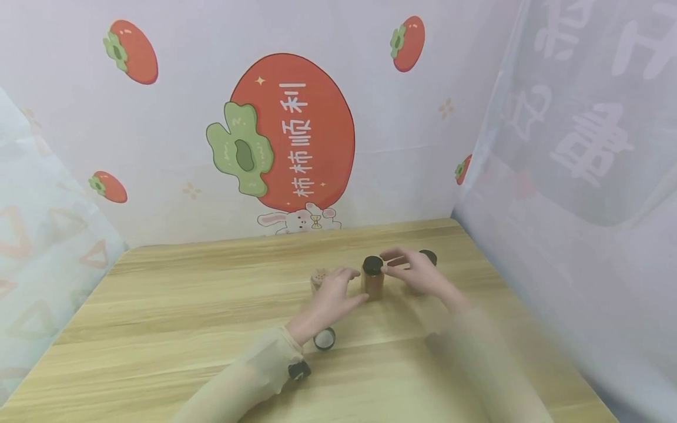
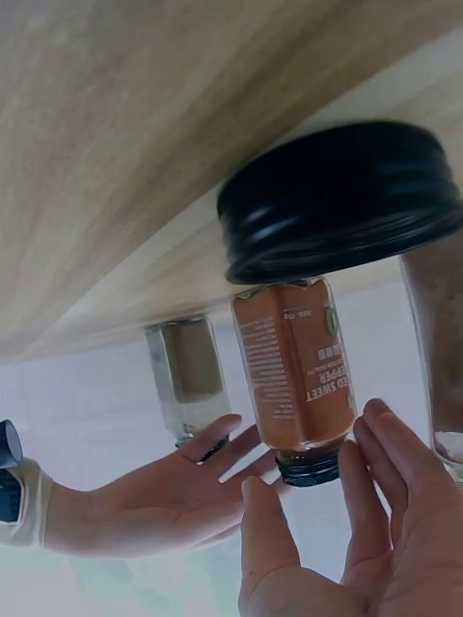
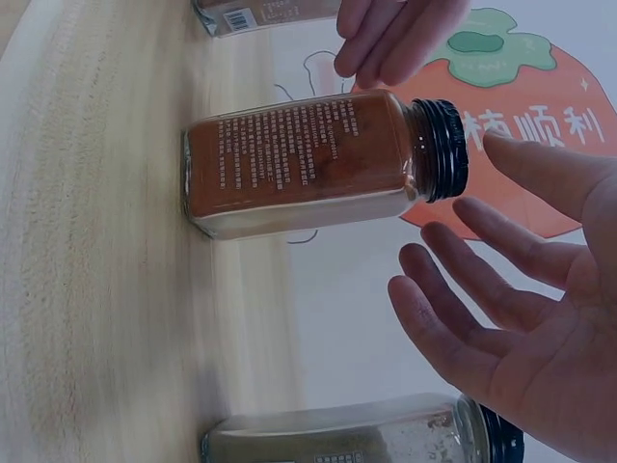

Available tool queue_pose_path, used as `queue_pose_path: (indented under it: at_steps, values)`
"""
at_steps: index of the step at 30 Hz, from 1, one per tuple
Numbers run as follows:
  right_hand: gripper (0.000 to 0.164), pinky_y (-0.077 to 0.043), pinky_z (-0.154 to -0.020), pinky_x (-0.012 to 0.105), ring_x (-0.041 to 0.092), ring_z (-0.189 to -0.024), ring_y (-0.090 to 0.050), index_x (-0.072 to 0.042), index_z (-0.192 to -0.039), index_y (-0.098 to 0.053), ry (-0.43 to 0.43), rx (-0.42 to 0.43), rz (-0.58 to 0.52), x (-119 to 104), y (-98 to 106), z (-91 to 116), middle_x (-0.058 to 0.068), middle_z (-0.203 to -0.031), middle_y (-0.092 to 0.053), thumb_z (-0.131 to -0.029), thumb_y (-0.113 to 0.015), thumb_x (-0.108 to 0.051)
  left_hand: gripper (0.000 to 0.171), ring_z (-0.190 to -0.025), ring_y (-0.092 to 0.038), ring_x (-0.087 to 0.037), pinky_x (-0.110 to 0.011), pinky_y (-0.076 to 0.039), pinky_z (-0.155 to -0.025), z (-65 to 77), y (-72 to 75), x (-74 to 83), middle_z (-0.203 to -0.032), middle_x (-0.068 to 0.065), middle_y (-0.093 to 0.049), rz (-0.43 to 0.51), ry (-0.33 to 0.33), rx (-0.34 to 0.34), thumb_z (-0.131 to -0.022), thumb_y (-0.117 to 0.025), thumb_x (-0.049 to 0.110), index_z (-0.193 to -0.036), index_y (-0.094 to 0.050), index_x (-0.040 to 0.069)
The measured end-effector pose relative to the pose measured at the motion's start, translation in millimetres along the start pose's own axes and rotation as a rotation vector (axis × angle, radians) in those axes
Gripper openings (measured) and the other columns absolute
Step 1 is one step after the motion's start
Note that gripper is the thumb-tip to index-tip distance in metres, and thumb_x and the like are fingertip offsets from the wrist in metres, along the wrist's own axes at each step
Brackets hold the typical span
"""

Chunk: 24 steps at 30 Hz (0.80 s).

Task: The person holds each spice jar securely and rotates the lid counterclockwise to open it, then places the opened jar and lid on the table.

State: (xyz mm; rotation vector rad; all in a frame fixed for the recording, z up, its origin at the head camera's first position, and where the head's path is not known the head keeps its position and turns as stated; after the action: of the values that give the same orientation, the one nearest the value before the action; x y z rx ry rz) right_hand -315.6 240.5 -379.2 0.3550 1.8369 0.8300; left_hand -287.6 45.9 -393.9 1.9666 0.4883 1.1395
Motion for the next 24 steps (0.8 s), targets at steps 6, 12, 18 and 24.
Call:
queue_pose_path:
  at_steps: [6, 12, 18, 24]
  values:
    - [0.041, -0.052, -0.088, 0.045, 0.037, -0.112, -0.059, -0.005, -0.126, -0.056, -0.035, 0.005, -0.009, -2.2, -0.2, -1.7, 0.014, -0.126, -0.060, -0.092, -0.062, -0.028, 0.055, -0.113, -0.057, -0.025, -0.034, -0.050, -0.095, -7.5, -7.0, 0.3, -0.124, -0.017, -0.056, -0.020, 0.055, 0.001, -0.085, -0.070, 0.029, -0.127, -0.053, -0.002]
    - [0.038, -0.050, -0.089, 0.051, 0.043, -0.112, -0.057, 0.000, -0.125, -0.055, -0.039, 0.005, -0.023, -20.1, -1.5, -0.3, 0.020, -0.125, -0.059, -0.092, -0.062, -0.018, 0.056, -0.116, -0.055, -0.027, -0.035, -0.048, -0.098, -14.7, -13.5, 0.2, -0.125, -0.018, -0.055, -0.025, 0.092, 0.012, -0.085, -0.070, 0.026, -0.129, -0.051, -0.004]
    - [0.039, -0.051, -0.087, 0.048, 0.040, -0.112, -0.058, -0.002, -0.125, -0.056, -0.029, 0.009, -0.029, -10.6, -3.7, -3.5, 0.017, -0.124, -0.061, -0.091, -0.064, -0.020, 0.055, -0.117, -0.054, -0.027, -0.035, -0.047, -0.098, -19.7, -18.3, -0.8, -0.126, -0.018, -0.054, 0.008, 0.147, -0.003, -0.086, -0.069, 0.023, -0.130, -0.050, -0.003]
    - [0.042, -0.051, -0.087, 0.047, 0.032, -0.111, -0.061, -0.011, -0.123, -0.059, -0.009, 0.009, -0.048, 3.7, -5.4, -8.8, 0.010, -0.123, -0.062, -0.088, -0.068, -0.031, 0.053, -0.116, -0.055, -0.027, -0.035, -0.048, -0.097, -22.4, -20.2, 0.1, -0.124, -0.019, -0.054, 0.030, 0.168, -0.001, -0.087, -0.067, 0.020, -0.130, -0.048, -0.004]
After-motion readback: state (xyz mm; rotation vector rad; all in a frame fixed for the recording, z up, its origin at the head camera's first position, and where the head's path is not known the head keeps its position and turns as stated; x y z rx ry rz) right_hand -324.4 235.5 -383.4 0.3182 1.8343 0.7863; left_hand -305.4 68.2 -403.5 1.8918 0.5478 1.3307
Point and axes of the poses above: each hand's wrist, its own z-axis away from the middle knuckle, its own y-axis out of the back of the hand, x = y × z, the point moved 4 cm from there along -z, towards the middle knuckle
